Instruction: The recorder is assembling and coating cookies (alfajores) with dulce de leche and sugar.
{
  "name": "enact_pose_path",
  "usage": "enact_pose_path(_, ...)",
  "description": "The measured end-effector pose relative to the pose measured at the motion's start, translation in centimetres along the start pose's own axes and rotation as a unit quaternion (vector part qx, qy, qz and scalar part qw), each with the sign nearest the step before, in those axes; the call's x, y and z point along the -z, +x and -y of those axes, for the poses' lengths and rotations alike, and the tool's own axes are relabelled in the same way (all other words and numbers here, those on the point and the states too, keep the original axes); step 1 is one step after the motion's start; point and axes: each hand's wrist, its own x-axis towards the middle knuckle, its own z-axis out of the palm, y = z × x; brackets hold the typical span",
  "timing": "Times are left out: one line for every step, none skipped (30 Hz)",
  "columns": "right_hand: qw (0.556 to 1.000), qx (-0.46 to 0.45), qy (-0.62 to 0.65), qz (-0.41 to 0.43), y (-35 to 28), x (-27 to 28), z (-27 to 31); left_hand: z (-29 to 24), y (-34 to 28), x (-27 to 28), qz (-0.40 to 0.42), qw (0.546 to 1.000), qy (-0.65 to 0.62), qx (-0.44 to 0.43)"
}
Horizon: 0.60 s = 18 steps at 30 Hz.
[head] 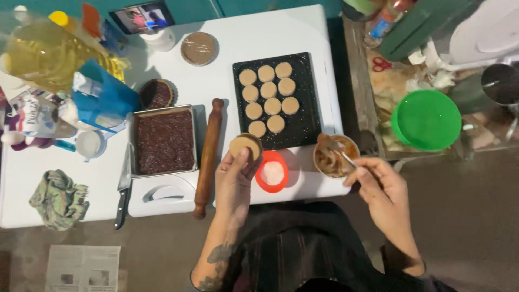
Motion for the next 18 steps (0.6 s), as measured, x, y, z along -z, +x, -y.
enact_pose_path(1.0,-0.005,-0.003,-0.005,0.5,0.6,0.0,0.4,-0.2,0.3,0.001,1.0,-0.001,0.008)
enact_pose_path(0.987,0.042,-0.15,-0.046,1.1,1.3,0.1,0.7,-0.4,0.6,-0.01,1.0,0.002,0.01)
enact_pose_path(0.948,0.089,-0.295,-0.081,1.7,1.9,0.1,1.1,-0.6,0.9,-0.024,1.0,0.004,0.011)
enact_pose_path(0.947,0.085,-0.299,-0.081,2.6,2.7,-1.0,1.8,-0.8,1.5,-0.025,1.0,0.001,0.016)
enact_pose_path(0.926,0.048,-0.368,-0.062,3.6,3.2,-2.1,2.3,-1.0,2.1,-0.022,1.0,-0.001,0.011)
enact_pose_path(0.899,0.012,-0.435,-0.042,4.6,3.7,-3.3,2.8,-1.3,2.8,-0.018,1.0,-0.004,0.006)
enact_pose_path(0.899,0.012,-0.437,-0.037,5.4,3.7,-4.8,2.8,-1.7,2.6,-0.024,1.0,-0.007,0.005)
enact_pose_path(0.88,0.052,-0.471,-0.026,6.3,3.7,-6.2,2.8,-2.1,2.4,-0.037,0.999,-0.003,0.009)
enact_pose_path(0.86,0.094,-0.502,-0.014,7.1,3.6,-7.7,2.8,-2.5,2.2,-0.051,0.999,0.001,0.012)
enact_pose_path(0.859,0.095,-0.503,-0.008,7.8,3.3,-8.3,3.0,-2.9,2.4,-0.056,0.998,-0.001,0.01)
enact_pose_path(0.848,0.094,-0.521,0.015,8.3,2.9,-8.9,3.2,-3.2,2.6,-0.065,0.998,0.0,0.011)
enact_pose_path(0.836,0.093,-0.539,0.037,8.8,2.5,-9.5,3.4,-3.6,2.9,-0.073,0.997,0.002,0.012)
enact_pose_path(0.836,0.096,-0.538,0.042,9.1,2.3,-9.6,3.5,-3.9,3.1,-0.077,0.997,0.001,0.009)
enact_pose_path(0.83,0.076,-0.55,0.044,9.3,2.1,-9.7,3.7,-4.1,3.3,-0.083,0.997,-0.002,0.004)
enact_pose_path(0.824,0.057,-0.562,0.049,9.4,1.8,-9.8,3.8,-4.6,3.6,-0.091,0.996,-0.005,0.001)
enact_pose_path(0.823,0.059,-0.562,0.055,9.0,1.7,-9.0,4.2,-4.6,4.0,-0.097,0.995,-0.006,-0.002)
enact_pose_path(0.827,0.074,-0.556,0.014,8.6,1.7,-8.1,4.6,-4.7,4.6,-0.098,0.995,-0.004,-0.01)
enact_pose_path(0.83,0.089,-0.55,-0.027,8.2,1.6,-7.2,5.0,-4.9,5.1,-0.099,0.995,-0.002,-0.018)
